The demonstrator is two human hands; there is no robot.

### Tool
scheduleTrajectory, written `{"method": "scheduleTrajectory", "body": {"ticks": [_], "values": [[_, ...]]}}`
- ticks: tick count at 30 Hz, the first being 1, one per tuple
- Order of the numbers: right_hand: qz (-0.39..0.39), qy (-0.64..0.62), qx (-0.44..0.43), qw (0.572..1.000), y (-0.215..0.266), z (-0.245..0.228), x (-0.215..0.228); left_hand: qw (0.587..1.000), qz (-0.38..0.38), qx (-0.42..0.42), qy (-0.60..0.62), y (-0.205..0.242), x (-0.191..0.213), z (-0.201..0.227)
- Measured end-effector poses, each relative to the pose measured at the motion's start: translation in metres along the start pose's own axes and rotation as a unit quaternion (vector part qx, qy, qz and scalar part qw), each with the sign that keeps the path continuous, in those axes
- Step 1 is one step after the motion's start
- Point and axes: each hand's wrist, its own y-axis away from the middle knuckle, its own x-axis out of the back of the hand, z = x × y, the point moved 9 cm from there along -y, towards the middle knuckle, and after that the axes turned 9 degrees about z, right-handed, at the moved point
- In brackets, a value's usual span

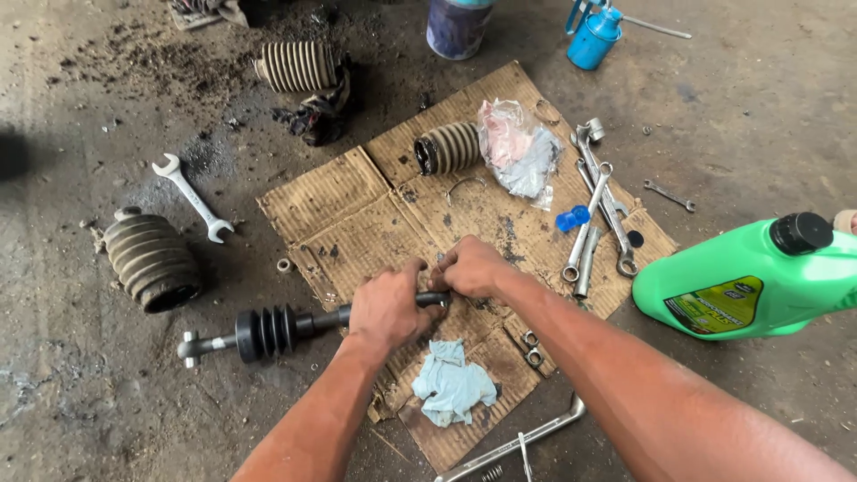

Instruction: The person replaces a rubber boot on a mechanical axle assembly. They slide the boot onto the shaft, secure it with a clamp, and then work under a vehicle to align and install the assembly into its housing using a small tool.

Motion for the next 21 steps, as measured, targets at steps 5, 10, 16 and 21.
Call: {"method": "scheduleTrajectory", "body": {"ticks": [5,10,16,21], "values": [[-0.015,0.026,0.021,0.999,0.001,-0.004,0.000,1.000,-0.013,-0.003,0.007,-0.001,0.001,0.002],[0.018,0.013,0.023,0.999,0.007,0.012,0.018,1.000,-0.024,-0.003,-0.009,-0.003,-0.005,0.000],[-0.043,-0.127,-0.038,0.990,0.022,0.045,-0.012,0.999,-0.031,0.003,-0.007,-0.005,-0.002,0.000],[-0.044,-0.139,-0.074,0.987,0.028,0.050,-0.023,0.999,-0.042,0.030,-0.003,-0.006,-0.007,-0.003]]}}
